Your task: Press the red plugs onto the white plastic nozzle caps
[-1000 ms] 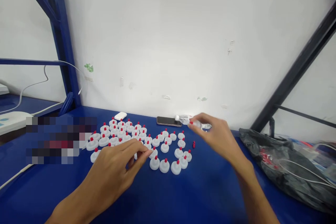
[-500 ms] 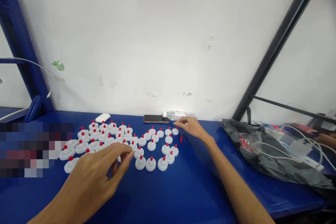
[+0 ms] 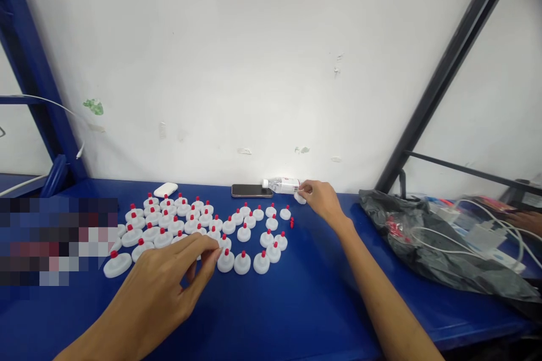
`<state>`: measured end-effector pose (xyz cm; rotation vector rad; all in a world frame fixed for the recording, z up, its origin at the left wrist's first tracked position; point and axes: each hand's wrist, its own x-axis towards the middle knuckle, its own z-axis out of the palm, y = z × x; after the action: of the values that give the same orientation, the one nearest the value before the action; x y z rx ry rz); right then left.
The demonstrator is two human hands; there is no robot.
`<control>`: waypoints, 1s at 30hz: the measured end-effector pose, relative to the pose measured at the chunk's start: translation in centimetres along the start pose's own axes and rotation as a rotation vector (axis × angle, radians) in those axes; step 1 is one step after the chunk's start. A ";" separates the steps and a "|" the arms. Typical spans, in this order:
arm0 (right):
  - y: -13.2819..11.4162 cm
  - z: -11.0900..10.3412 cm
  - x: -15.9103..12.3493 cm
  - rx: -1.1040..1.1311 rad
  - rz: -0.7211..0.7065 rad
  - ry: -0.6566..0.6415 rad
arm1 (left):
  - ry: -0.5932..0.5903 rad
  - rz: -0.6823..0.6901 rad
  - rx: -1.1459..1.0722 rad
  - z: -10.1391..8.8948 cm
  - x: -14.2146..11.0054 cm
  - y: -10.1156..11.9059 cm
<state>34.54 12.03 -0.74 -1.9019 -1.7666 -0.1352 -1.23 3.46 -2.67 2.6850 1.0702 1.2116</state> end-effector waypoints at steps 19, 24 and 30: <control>-10.5 -0.8 -5.2 0.711 -0.461 -0.368 | 0.026 -0.048 0.066 1.2 -0.5 -0.9; -4.1 -2.3 -1.8 0.087 -0.207 -0.281 | -0.012 -0.241 0.072 0.9 -0.3 -0.6; 0.4 -1.5 -0.7 0.202 -0.118 -0.558 | -0.007 -0.293 0.095 0.4 -0.2 -0.2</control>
<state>35.20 10.78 0.12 -1.7946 -2.1475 0.5639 -1.18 3.63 -3.15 2.4753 1.4907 1.1240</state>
